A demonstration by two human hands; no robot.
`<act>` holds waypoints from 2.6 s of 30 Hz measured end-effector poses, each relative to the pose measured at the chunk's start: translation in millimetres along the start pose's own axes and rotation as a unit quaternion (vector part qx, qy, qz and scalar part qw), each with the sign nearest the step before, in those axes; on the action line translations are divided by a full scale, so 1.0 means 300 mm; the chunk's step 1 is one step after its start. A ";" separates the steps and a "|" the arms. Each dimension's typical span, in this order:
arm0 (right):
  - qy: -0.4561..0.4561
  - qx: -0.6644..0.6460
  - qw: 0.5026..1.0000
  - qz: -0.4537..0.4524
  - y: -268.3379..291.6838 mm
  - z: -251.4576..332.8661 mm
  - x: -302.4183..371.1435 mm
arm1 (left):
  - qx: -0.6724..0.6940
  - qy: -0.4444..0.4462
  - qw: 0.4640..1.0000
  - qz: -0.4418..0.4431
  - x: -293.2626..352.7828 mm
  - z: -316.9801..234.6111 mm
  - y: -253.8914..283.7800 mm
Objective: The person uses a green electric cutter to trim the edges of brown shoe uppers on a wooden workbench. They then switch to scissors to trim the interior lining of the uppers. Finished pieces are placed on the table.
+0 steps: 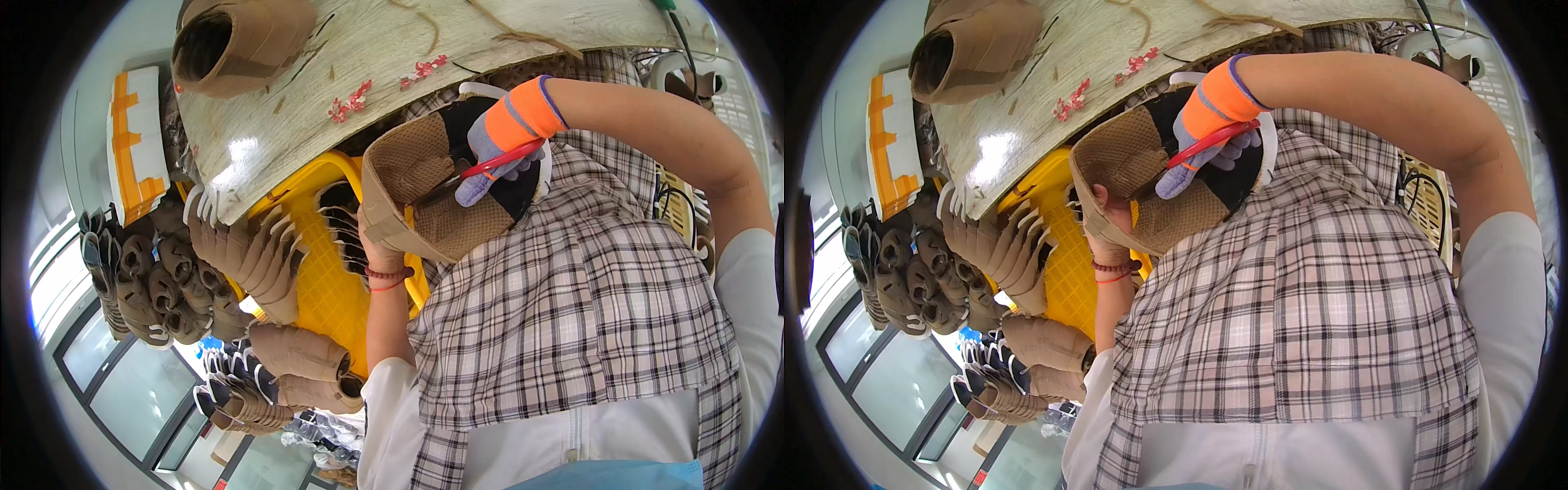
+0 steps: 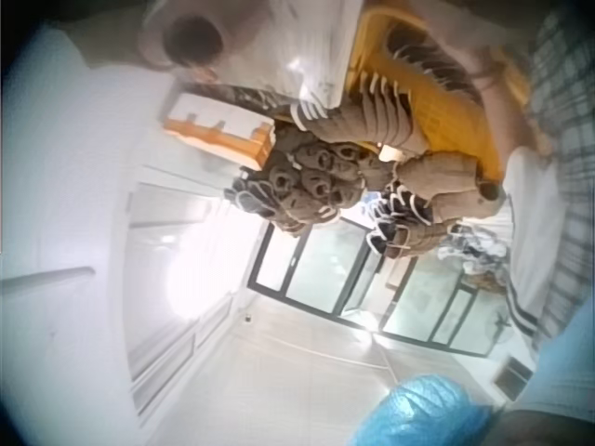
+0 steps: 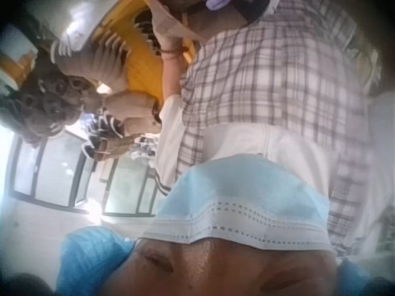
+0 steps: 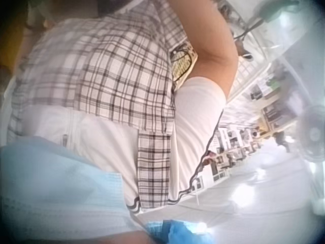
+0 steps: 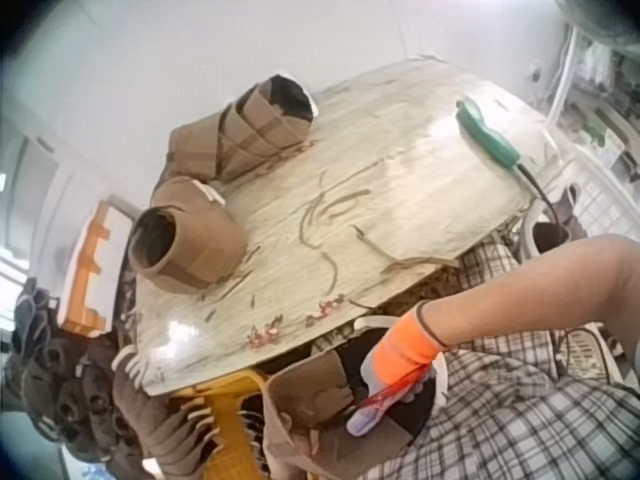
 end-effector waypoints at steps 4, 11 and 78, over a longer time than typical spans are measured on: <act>-0.007 0.055 0.996 -0.071 0.023 0.013 0.003 | -0.040 -0.012 0.999 0.010 0.000 -0.013 -0.014; 0.065 0.094 0.988 -0.104 -0.067 -0.100 0.012 | 0.027 -0.013 0.997 0.075 -0.005 0.007 -0.079; 0.246 -0.308 0.879 -0.268 -0.117 -0.288 0.166 | -0.736 -0.367 0.568 0.033 -0.648 -1.570 -0.744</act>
Point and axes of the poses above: each hand's wrist, its own x-axis away from the middle knuckle, its own y-axis out of the back of the hand, z = x × y, the point moved 9 cm from there along -x, towards the middle knuckle, and after that the axes turned 1 degree about y, right-handed, at the moved point
